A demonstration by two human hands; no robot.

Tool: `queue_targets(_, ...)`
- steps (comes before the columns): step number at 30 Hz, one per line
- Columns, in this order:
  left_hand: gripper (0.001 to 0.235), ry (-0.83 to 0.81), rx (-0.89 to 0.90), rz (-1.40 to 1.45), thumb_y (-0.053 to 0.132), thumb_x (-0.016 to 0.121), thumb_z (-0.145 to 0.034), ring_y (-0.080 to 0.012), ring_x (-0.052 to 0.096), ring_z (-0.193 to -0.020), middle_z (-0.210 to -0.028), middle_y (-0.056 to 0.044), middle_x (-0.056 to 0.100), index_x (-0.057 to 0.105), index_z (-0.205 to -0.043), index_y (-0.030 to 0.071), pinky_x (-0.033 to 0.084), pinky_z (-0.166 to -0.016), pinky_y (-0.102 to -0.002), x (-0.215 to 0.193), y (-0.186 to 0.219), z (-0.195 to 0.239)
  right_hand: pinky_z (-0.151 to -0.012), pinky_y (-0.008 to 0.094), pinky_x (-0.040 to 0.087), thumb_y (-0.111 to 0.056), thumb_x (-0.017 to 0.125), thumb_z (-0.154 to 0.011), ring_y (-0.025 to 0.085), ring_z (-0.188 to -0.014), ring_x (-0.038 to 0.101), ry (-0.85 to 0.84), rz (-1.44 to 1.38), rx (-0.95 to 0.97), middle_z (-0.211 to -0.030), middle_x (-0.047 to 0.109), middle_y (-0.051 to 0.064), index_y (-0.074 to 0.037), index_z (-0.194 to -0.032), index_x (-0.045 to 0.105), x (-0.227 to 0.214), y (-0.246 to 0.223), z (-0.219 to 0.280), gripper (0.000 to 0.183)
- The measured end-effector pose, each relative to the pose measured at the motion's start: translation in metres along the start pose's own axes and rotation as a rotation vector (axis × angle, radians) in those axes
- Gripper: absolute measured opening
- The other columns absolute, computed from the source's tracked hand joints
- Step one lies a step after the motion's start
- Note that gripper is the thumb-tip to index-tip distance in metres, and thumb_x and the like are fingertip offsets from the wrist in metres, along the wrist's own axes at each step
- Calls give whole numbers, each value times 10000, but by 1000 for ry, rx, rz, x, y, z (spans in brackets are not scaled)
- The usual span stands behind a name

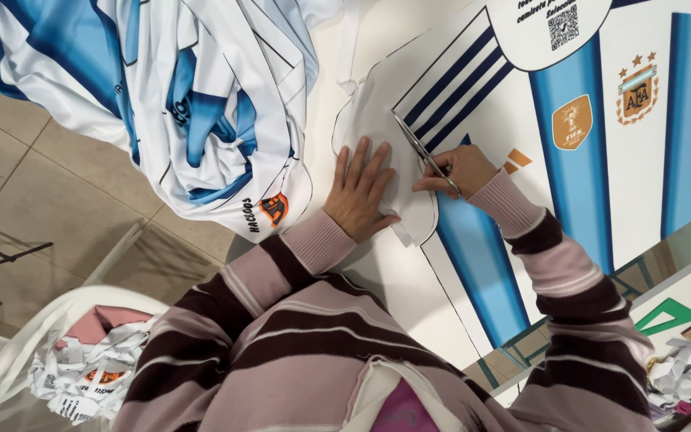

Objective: The person uses scissors to cut a large piece of blue and white striped fabric, following a pre-drawn outline of a soccer jersey. They carefully maneuver the scissors along the curved lines of the pattern, separating the jersey shape from the surrounding material.

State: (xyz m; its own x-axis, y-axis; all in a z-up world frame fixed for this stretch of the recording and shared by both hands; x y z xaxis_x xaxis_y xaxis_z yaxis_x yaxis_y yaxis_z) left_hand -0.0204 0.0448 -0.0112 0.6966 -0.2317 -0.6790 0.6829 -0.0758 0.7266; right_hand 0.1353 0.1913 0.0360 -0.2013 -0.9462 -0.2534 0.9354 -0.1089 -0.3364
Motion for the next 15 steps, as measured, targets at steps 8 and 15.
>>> queue_targets(8, 904, 15, 14, 19, 569, 810, -794, -438, 21, -1571, -1680, -210, 151, 510, -1435, 6, 47, -1268, -649, -1, 0, 1, -453, 255, 395, -448, 858, -777, 77, -443, 490, 10, 12, 24, -512, 577, 9, -79, -818, 747, -4, -13, -8, 388)
queue_targets(15, 886, 21, 21, 24, 562, 806, -808, -445, 34, -1572, -1680, -215, 154, 513, -1426, -1, 54, -1266, -650, -4, 0, 1, -491, 242, 429, -445, 844, -791, 55, -501, 508, 36, 39, -155, -571, 598, -25, -78, -806, 732, -4, -21, -17, 384)
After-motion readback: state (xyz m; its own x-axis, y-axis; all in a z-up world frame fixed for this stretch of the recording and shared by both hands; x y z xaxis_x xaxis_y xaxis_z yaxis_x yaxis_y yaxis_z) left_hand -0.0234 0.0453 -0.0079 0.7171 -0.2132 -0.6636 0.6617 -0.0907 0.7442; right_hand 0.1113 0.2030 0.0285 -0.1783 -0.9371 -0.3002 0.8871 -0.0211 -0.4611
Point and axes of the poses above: each hand's wrist, its own z-axis away from the middle knuckle, its own x-axis out of the palm, y = z × x, the point moved 4 cm from there along -z, towards the middle knuckle
